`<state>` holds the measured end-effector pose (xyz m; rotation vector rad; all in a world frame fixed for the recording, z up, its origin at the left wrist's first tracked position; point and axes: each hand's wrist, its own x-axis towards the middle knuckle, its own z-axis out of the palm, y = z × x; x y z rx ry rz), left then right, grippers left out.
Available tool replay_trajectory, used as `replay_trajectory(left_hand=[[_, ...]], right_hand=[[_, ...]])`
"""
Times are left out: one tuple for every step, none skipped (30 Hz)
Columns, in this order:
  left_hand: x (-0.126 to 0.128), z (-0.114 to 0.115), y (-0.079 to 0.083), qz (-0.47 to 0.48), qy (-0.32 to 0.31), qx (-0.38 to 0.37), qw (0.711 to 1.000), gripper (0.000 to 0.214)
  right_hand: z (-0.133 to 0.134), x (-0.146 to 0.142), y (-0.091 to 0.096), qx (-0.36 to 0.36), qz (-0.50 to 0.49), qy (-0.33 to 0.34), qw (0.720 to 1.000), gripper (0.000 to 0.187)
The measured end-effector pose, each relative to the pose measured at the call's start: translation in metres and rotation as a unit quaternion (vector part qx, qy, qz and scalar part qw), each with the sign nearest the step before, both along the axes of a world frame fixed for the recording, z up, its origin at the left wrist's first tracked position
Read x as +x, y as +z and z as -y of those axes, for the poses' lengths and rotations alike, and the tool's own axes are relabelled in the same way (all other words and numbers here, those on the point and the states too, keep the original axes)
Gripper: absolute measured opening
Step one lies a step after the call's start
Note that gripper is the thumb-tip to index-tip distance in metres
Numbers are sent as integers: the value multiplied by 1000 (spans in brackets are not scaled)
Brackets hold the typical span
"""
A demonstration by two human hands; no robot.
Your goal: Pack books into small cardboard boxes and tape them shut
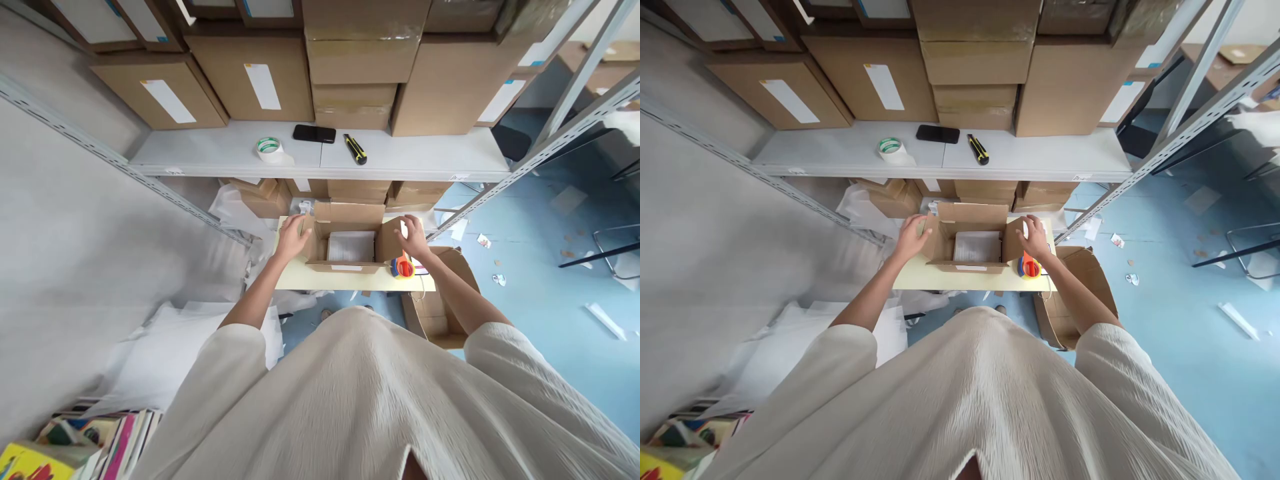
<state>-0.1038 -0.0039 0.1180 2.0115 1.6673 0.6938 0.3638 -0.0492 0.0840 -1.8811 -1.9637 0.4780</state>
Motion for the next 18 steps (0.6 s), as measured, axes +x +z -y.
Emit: replay_trajectory(left_hand=[[-8,4,-4,21,20,-13,1000,53],[-14,9,-8,42,35,-31,998,54],[-19,14,-12,63,45,-50,996,56],[-23,19,-16,83,51,-68,993,57],[-25,24,-18,100,52,-84,990,58],[-26,29,-20,114,49,-97,988,59],[-26,34,-21,127,40,-108,985,60],[-25,39,-20,138,25,-119,983,60],[-24,43,-19,147,4,-130,980,62],[-23,46,-18,153,-22,-142,978,64],[-21,49,-16,153,-51,-155,975,69],[-20,51,-15,149,-78,-168,971,75],[-19,52,-14,140,-103,-182,968,82],[-17,53,-13,128,-124,-196,964,89],[-16,53,-13,116,-140,-210,961,94],[-15,52,-14,108,-150,-225,957,96],[-13,50,-14,103,-153,-238,954,95],[-12,48,-16,103,-150,-249,951,92]], right_hand=[[0,0,-2,-4,-28,-18,999,83],[0,-1,-3,-12,-58,-33,998,84],[1,-2,-3,-21,-86,-47,995,86],[1,-4,-3,-30,-111,-57,992,87],[1,-6,-2,-36,-133,-63,988,88],[1,-10,-1,-39,-152,-67,985,88],[1,-14,0,-39,-166,-67,983,88],[0,-18,2,-39,-179,-65,981,87],[-1,-23,3,-41,-190,-62,979,86],[-2,-28,4,-45,-200,-57,977,86],[-4,-33,5,-53,-212,-50,975,85],[-6,-37,4,-63,-223,-41,972,84],[-8,-41,3,-76,-234,-32,969,83],[-11,-44,2,-90,-243,-24,966,83],[-13,-47,-1,-104,-248,-17,963,82],[-15,-48,-3,-118,-248,-11,961,83],[-17,-49,-5,-128,-241,-4,962,84],[-19,-50,-8,-133,-217,9,967,85]])
